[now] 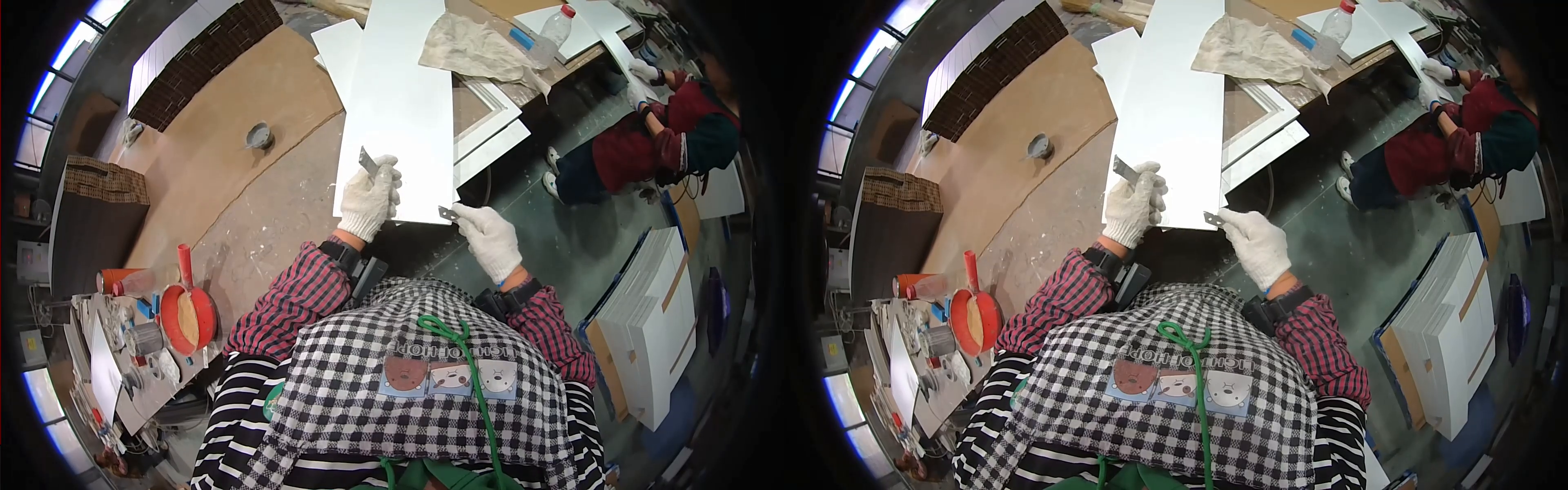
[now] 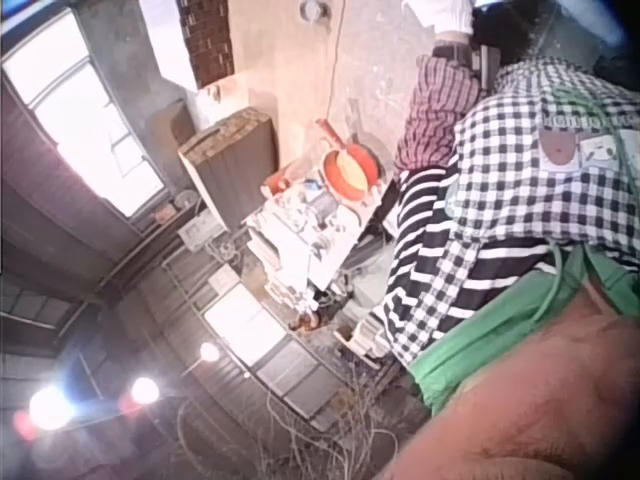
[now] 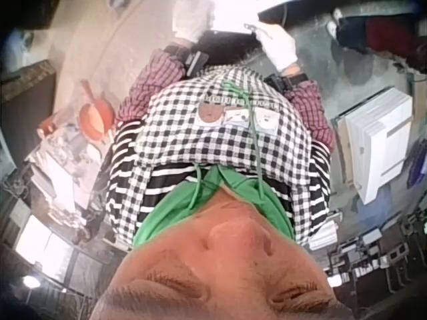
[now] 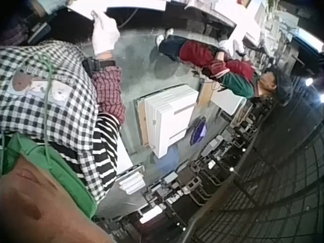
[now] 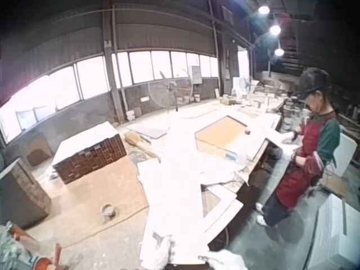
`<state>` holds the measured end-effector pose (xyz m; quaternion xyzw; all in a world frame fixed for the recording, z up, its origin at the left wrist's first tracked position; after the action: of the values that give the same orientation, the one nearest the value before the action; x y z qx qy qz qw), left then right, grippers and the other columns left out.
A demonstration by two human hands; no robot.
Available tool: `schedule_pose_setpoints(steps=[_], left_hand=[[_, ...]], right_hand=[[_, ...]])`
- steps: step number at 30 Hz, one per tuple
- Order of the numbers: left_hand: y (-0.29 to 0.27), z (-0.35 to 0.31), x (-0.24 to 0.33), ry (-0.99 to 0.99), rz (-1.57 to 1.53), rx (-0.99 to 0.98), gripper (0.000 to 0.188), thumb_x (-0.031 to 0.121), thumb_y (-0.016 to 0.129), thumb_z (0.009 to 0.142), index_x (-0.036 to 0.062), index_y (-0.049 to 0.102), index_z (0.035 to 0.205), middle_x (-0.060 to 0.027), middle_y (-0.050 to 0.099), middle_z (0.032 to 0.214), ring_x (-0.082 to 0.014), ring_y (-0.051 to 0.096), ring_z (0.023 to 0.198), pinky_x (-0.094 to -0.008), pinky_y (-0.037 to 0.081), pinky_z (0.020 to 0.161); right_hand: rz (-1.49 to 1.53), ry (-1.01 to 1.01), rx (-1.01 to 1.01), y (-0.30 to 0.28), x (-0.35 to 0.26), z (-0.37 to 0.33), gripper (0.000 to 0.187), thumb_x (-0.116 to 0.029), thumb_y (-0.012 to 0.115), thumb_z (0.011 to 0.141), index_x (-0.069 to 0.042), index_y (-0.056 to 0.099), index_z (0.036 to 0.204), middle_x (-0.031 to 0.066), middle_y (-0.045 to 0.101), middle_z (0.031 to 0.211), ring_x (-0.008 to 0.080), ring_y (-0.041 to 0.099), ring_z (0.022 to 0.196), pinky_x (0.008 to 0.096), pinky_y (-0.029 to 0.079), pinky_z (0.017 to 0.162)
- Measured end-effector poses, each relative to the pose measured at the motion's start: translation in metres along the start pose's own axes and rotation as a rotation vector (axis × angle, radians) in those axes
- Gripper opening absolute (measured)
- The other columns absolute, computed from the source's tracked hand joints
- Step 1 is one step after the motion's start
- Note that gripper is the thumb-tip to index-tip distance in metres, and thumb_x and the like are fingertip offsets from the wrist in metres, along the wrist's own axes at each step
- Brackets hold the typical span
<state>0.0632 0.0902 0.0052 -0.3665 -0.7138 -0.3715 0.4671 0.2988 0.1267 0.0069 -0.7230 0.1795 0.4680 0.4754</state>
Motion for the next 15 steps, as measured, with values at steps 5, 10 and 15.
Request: schedule_pose_setpoints(steps=[5,10,15], left_hand=[[0.001,0.000,0.001,0.004,0.001,-0.003,0.037,0.025,0.057,0.104,-0.0010,0.055,0.130,-0.0111,0.063,0.096,-0.0099,0.057,0.060,-0.0216,0.046,0.044],[0.002,-0.001,0.001,0.016,0.016,0.007,0.034,0.024,0.056,0.103,0.0002,0.060,0.127,-0.0072,0.063,0.091,-0.0085,0.056,0.061,-0.0221,0.046,0.046],[0.000,-0.003,0.001,0.001,0.027,0.015,0.034,0.024,0.055,0.104,0.0000,0.060,0.128,-0.0073,0.063,0.092,-0.0084,0.056,0.061,-0.0220,0.046,0.046]], right_hand=[[-0.073,0.082,-0.029,-0.001,0.001,-0.004,0.029,-0.021,0.059,0.096,-0.019,0.071,0.122,0.0086,0.067,0.091,0.0250,0.066,0.084,0.0341,0.052,0.078],[-0.045,0.108,-0.036,-0.005,-0.005,-0.005,0.028,-0.022,0.060,0.096,-0.017,0.071,0.120,0.0072,0.069,0.092,0.0227,0.068,0.085,0.0320,0.053,0.078],[0.082,0.085,-0.105,-0.010,-0.010,-0.009,0.026,-0.011,0.064,0.095,-0.009,0.072,0.120,-0.0013,0.066,0.081,0.0036,0.054,0.059,0.0202,0.045,0.053]])
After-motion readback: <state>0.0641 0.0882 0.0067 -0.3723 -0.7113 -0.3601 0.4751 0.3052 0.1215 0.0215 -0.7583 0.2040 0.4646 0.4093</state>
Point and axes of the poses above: each hand's wrist, its own z-axis towards the middle knuckle, its own y-axis out of the palm, x = y × z, the point moved 2 cm from there along z, towards the middle knuckle
